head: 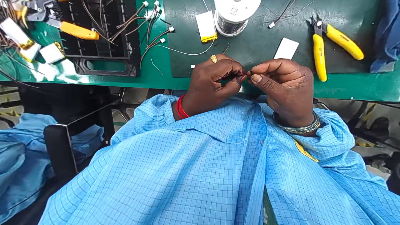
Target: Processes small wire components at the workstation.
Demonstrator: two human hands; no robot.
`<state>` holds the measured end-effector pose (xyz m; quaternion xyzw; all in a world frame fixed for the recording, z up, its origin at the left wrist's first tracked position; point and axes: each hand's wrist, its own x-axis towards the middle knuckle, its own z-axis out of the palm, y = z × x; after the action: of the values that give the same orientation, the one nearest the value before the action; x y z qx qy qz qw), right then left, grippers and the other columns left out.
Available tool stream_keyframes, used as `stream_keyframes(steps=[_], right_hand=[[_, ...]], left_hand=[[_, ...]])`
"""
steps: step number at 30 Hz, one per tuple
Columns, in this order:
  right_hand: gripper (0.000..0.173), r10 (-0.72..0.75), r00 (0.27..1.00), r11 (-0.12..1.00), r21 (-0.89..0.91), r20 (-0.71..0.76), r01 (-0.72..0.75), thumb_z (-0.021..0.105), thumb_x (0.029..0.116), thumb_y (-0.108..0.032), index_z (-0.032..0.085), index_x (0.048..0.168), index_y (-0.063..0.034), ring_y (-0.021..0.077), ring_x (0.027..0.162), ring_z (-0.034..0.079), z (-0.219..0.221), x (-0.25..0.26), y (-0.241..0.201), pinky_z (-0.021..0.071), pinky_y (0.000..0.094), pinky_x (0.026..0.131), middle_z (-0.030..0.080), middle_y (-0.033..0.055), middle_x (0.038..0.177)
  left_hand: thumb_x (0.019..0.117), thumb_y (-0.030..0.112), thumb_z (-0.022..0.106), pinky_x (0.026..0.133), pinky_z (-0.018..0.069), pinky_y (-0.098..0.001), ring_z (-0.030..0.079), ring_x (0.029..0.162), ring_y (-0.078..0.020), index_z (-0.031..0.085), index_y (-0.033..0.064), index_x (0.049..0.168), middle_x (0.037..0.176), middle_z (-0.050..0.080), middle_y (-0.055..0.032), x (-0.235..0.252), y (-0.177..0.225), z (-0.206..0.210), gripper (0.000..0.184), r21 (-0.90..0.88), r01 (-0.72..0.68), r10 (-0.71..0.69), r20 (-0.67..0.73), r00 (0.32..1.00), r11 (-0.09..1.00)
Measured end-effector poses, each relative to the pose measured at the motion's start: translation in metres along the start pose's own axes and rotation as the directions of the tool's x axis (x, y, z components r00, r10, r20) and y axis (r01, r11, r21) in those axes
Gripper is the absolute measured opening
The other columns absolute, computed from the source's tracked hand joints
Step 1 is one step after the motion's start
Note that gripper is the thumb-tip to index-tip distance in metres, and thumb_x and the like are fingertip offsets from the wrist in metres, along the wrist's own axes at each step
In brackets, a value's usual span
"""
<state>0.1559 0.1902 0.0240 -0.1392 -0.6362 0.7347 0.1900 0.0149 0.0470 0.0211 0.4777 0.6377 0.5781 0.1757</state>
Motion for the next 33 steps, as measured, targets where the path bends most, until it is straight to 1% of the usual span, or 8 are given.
stream_keyframes(steps=[4,7,9,13,17,21,30,33], right_hand=[[0.017,-0.018,1.000,1.000,-0.010,0.015,0.018,0.066,0.0911,0.007,0.071,0.106,-0.0011,0.0015,0.076,0.066,-0.0002,-0.0001,0.0014,0.0576,0.0183,0.071,0.072,-0.0036,0.094],[0.017,-0.030,0.999,0.999,0.028,0.013,0.029,0.066,0.0915,0.007,0.071,0.106,-0.0015,0.0021,0.078,0.066,0.0003,0.0003,0.0023,0.0579,0.0189,0.072,0.072,-0.0037,0.094],[0.018,-0.030,1.000,0.999,0.041,-0.002,0.030,0.066,0.0914,0.007,0.069,0.106,-0.0028,0.0022,0.079,0.067,0.0017,0.0001,0.0012,0.0584,0.0190,0.073,0.072,-0.0042,0.094],[0.019,-0.018,1.000,0.998,0.063,-0.021,0.019,0.068,0.0904,0.006,0.067,0.105,-0.0064,0.0033,0.080,0.068,0.0030,-0.0001,-0.0018,0.0599,0.0204,0.075,0.071,-0.0051,0.093],[0.018,0.000,1.000,0.994,0.108,-0.013,0.001,0.067,0.0912,0.004,0.067,0.105,-0.0079,0.0048,0.080,0.069,0.0004,-0.0006,-0.0026,0.0608,0.0225,0.076,0.071,-0.0044,0.092],[0.019,0.033,0.999,0.993,0.116,0.007,-0.033,0.066,0.0910,0.005,0.066,0.104,-0.0088,0.0045,0.080,0.069,0.0002,-0.0024,-0.0047,0.0602,0.0210,0.075,0.071,-0.0039,0.092],[0.019,0.005,1.000,0.994,0.107,0.004,-0.005,0.065,0.0895,0.006,0.065,0.102,-0.0077,0.0035,0.076,0.066,0.0029,-0.0024,-0.0039,0.0581,0.0193,0.071,0.069,-0.0043,0.090],[0.020,0.003,1.000,0.994,0.105,-0.006,-0.003,0.065,0.0885,0.007,0.066,0.101,-0.0081,0.0034,0.077,0.067,0.0033,-0.0023,-0.0031,0.0591,0.0199,0.072,0.070,-0.0048,0.090]], left_hand=[[0.0887,-0.003,0.067,0.074,0.0540,-0.0143,0.065,0.081,-0.0021,0.071,-0.0083,0.091,0.090,0.069,-0.0121,0.0005,-0.0007,0.0010,0.007,-0.003,-0.003,0.003,0.004,1.000,1.000],[0.0890,-0.005,0.068,0.073,0.0544,-0.0134,0.063,0.079,0.0019,0.071,-0.0080,0.095,0.091,0.070,-0.0050,0.0007,0.0038,0.0029,0.007,-0.156,0.134,-0.135,0.003,0.991,0.979],[0.0899,-0.007,0.069,0.075,0.0563,-0.0150,0.065,0.080,0.0032,0.070,-0.0029,0.100,0.091,0.072,0.0033,0.0010,0.0074,0.0029,0.011,-0.314,0.259,-0.264,0.030,0.964,0.913],[0.0917,-0.009,0.066,0.080,0.0595,-0.0209,0.070,0.084,-0.0017,0.072,0.0032,0.101,0.092,0.075,0.0043,-0.0008,0.0051,0.0031,0.016,-0.536,0.380,-0.390,0.100,0.915,0.754],[0.0975,-0.004,0.061,0.079,0.0608,-0.0228,0.071,0.085,-0.0039,0.071,0.0053,0.104,0.094,0.075,0.0040,0.0001,0.0048,-0.0003,0.015,-0.584,0.449,-0.430,0.182,0.884,0.676],[0.0975,-0.004,0.061,0.077,0.0600,-0.0212,0.070,0.082,-0.0031,0.070,0.0062,0.101,0.090,0.074,0.0038,0.0020,0.0064,-0.0007,0.014,-0.630,0.509,-0.462,0.257,0.849,0.586],[0.0964,-0.006,0.060,0.076,0.0592,-0.0205,0.069,0.079,-0.0030,0.069,0.0060,0.099,0.087,0.073,0.0036,0.0034,0.0085,0.0003,0.015,-0.617,0.528,-0.474,0.269,0.839,0.584],[0.0962,-0.006,0.060,0.076,0.0591,-0.0206,0.069,0.079,-0.0033,0.069,0.0060,0.098,0.087,0.073,0.0033,0.0025,0.0079,0.0006,0.015,-0.619,0.529,-0.477,0.268,0.837,0.581]])
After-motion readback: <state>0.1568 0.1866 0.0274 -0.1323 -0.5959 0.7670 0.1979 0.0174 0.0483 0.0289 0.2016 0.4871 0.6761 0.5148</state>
